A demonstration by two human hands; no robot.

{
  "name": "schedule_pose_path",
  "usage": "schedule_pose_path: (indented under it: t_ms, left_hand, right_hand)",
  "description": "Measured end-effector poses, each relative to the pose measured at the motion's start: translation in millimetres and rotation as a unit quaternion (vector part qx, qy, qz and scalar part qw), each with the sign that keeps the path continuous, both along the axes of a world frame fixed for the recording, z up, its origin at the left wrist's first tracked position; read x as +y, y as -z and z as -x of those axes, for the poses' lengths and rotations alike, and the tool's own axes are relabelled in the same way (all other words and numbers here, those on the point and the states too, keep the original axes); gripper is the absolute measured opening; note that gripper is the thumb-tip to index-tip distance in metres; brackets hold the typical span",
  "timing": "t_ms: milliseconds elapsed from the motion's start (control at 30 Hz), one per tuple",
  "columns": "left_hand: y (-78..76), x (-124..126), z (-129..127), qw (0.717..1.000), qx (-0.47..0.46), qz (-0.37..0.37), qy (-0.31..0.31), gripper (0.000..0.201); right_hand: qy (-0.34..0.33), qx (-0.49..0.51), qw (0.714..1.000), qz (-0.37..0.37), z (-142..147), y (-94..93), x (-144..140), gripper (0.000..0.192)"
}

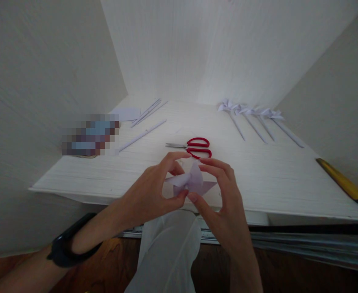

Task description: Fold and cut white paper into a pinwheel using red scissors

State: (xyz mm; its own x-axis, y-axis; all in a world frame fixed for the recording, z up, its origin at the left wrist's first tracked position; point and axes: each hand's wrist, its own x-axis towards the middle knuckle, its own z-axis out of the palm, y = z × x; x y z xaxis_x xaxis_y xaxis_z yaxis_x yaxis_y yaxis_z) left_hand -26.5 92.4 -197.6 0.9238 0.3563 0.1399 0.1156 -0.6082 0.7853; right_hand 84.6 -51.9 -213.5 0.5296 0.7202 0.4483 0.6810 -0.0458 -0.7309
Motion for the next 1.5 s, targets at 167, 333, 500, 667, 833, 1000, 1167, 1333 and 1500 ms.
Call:
schedule_pose_path:
  t_ms: [167, 333, 500, 667, 833, 1000, 1167, 1333, 1500]
  left_hand:
    - [-1.4, 4.5, -0.2, 0.999, -0.025, 0.045, -0.008, 0.053]
    - [4.0, 9.5, 0.1, 0.981, -0.050, 0.184, -0.041, 0.057]
    - [5.3, 12.0, -2.2, 0.937, -0.022, 0.343, -0.055, 0.074]
    - [8.0, 13.3, -5.0, 0.897, -0.012, 0.437, -0.057, 0.080]
    - [7.8, 12.6, -4.9, 0.894, -0.019, 0.443, -0.069, 0.071]
    - [4.9, 10.6, -3.3, 0.901, -0.025, 0.429, -0.066, 0.069]
    - [3.7, 10.0, -3.8, 0.899, -0.017, 0.434, -0.059, 0.069]
    - [1.9, 10.7, -2.8, 0.889, -0.014, 0.454, -0.052, 0.064]
    - [-0.7, 9.6, -1.5, 0.887, -0.018, 0.459, -0.051, 0.059]
  right_hand:
    - [0.021, 0.040, 0.999, 0.004, -0.6, 4.9, 5.9, 0.010]
    - [0.025, 0.107, 0.994, -0.013, -3.8, 10.2, 10.2, 0.007]
    - [0.038, 0.169, 0.984, -0.036, -2.9, 12.8, 14.8, 0.005]
    - [0.051, 0.234, 0.970, -0.035, 0.7, 14.8, 16.0, 0.008]
    - [0.041, 0.274, 0.961, -0.023, 2.1, 15.4, 16.3, 0.013]
    - [0.025, 0.280, 0.960, -0.007, 1.8, 13.4, 16.1, 0.016]
    - [0.011, 0.294, 0.955, -0.018, 1.8, 13.7, 15.4, 0.021]
    - [0.004, 0.327, 0.945, -0.024, 1.8, 16.4, 15.0, 0.025]
    - [0.005, 0.337, 0.941, -0.021, 2.6, 18.7, 15.0, 0.024]
